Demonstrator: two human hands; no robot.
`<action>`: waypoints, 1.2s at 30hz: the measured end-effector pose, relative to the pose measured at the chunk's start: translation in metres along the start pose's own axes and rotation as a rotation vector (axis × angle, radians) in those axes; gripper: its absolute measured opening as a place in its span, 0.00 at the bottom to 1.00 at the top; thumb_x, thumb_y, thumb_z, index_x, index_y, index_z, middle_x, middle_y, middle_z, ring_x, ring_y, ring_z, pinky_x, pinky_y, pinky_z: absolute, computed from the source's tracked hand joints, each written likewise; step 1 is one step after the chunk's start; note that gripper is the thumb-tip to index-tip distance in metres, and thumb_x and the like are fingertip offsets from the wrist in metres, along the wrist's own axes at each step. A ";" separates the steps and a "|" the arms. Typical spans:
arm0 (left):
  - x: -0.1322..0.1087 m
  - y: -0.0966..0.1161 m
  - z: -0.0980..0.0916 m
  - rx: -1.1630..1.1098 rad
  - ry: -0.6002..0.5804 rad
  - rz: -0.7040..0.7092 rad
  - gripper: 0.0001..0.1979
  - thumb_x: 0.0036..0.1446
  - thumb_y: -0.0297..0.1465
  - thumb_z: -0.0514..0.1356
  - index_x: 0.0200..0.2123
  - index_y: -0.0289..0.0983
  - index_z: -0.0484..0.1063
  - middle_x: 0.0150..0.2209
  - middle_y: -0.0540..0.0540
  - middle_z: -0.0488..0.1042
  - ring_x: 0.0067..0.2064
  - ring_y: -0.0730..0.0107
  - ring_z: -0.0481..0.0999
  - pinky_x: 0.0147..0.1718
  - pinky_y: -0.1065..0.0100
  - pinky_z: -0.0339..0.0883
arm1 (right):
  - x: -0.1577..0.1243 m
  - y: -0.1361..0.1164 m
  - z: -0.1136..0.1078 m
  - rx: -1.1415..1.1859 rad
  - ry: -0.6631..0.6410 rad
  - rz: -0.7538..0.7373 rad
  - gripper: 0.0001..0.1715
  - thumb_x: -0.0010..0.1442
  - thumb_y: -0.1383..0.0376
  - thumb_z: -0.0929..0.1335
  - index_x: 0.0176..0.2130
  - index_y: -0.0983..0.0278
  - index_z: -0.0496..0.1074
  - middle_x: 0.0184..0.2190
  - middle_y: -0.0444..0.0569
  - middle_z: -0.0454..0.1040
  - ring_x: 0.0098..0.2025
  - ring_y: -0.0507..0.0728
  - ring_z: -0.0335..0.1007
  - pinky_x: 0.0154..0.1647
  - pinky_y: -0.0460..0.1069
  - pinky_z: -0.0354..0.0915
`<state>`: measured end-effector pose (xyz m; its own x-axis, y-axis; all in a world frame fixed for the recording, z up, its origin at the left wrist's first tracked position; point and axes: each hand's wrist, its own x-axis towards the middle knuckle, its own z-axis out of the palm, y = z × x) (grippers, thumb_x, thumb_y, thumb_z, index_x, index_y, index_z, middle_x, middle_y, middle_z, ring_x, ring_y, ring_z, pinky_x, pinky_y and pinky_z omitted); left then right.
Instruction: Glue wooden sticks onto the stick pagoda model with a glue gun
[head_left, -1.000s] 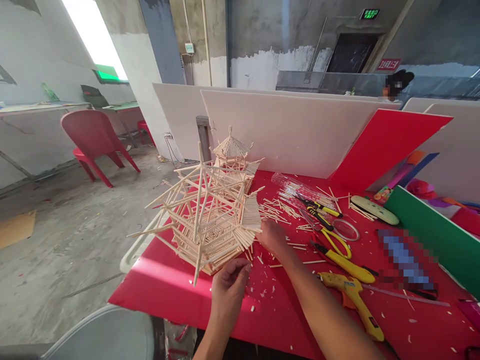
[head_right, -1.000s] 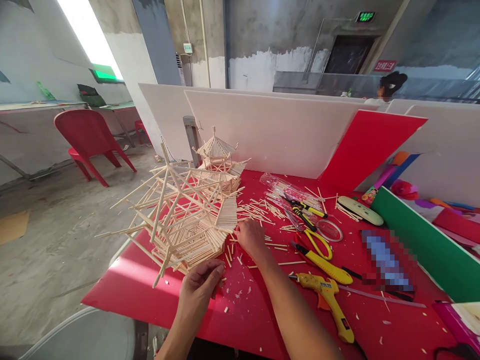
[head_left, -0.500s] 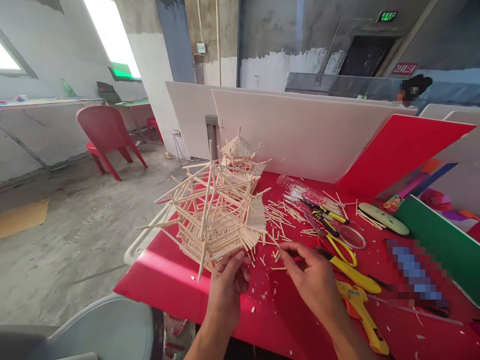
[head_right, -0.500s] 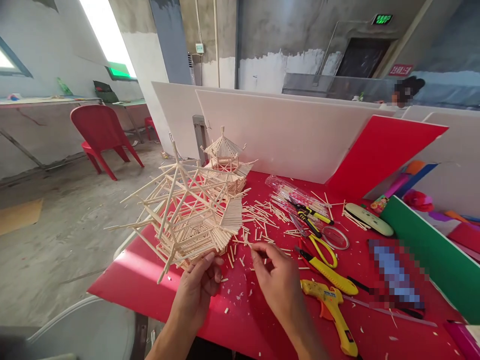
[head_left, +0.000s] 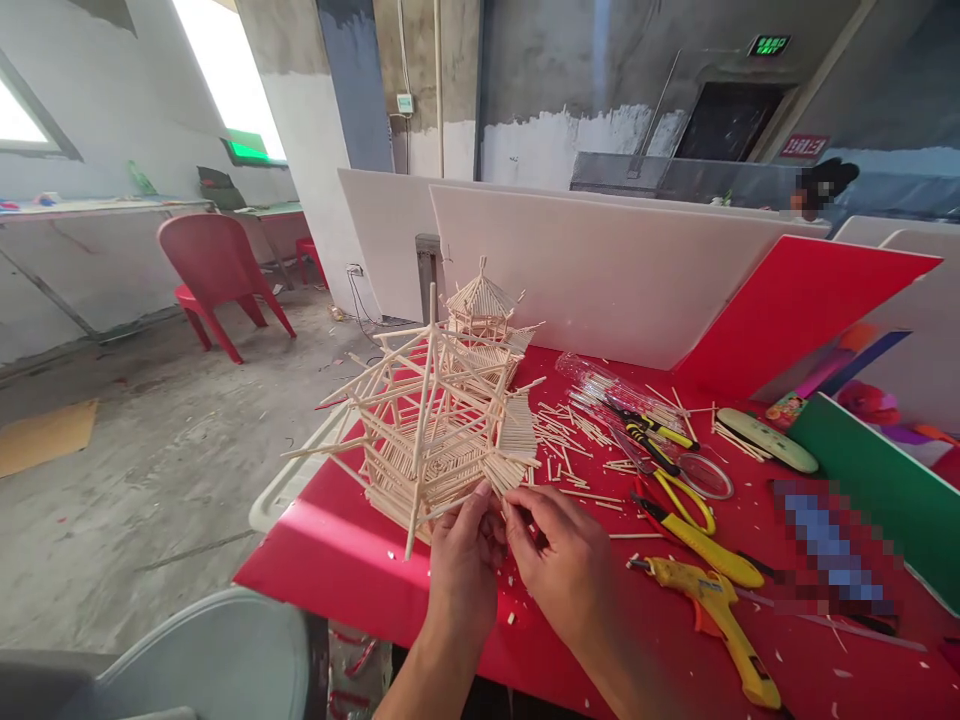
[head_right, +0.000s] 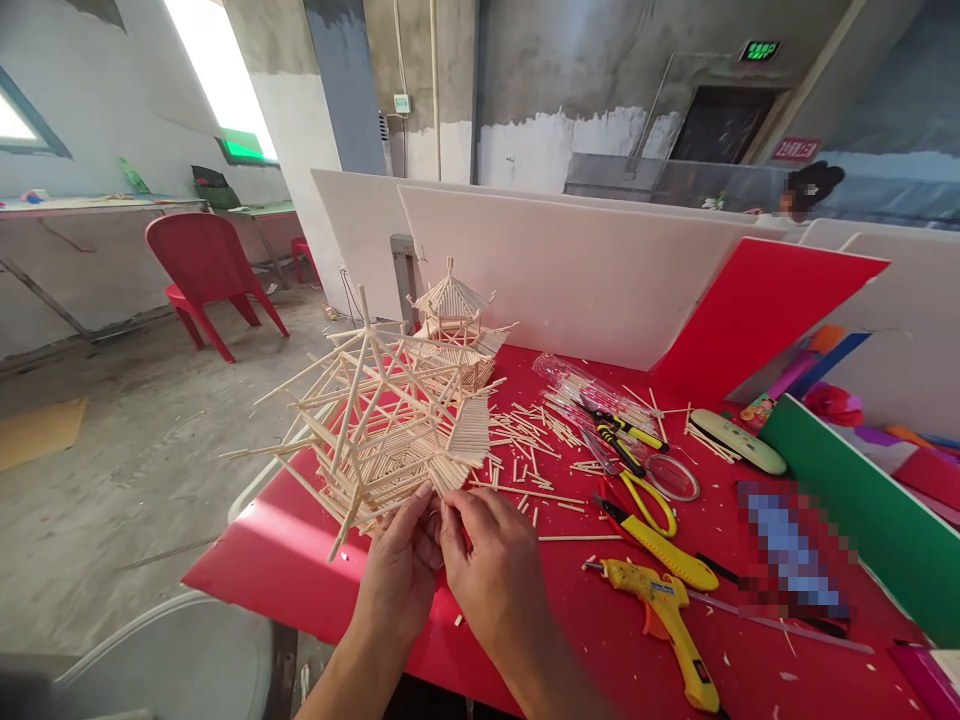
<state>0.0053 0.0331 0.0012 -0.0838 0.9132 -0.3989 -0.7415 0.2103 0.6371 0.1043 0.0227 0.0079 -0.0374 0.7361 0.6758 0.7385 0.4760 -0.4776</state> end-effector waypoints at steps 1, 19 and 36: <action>0.000 0.000 0.002 -0.017 0.007 0.005 0.17 0.41 0.37 0.73 0.20 0.35 0.69 0.15 0.56 0.63 0.17 0.82 0.59 0.15 0.77 0.51 | -0.001 0.000 0.001 -0.007 0.003 -0.007 0.08 0.64 0.70 0.65 0.39 0.62 0.74 0.33 0.48 0.78 0.34 0.53 0.75 0.38 0.48 0.71; 0.003 -0.003 0.007 -0.032 0.012 0.072 0.16 0.43 0.34 0.72 0.24 0.35 0.68 0.18 0.58 0.61 0.19 0.82 0.58 0.17 0.77 0.50 | -0.001 0.006 0.005 -0.041 0.018 -0.060 0.10 0.66 0.68 0.65 0.41 0.62 0.76 0.36 0.50 0.79 0.37 0.54 0.77 0.41 0.48 0.73; 0.005 -0.005 0.005 0.032 -0.031 0.115 0.15 0.48 0.36 0.70 0.23 0.36 0.68 0.16 0.56 0.63 0.17 0.81 0.58 0.16 0.76 0.51 | -0.001 0.006 0.001 -0.006 0.025 -0.046 0.09 0.65 0.70 0.65 0.40 0.61 0.74 0.35 0.49 0.79 0.37 0.53 0.77 0.41 0.48 0.73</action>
<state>0.0113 0.0380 -0.0005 -0.1463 0.9421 -0.3017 -0.7064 0.1140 0.6986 0.1081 0.0253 0.0038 -0.0546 0.7008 0.7113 0.7402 0.5065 -0.4422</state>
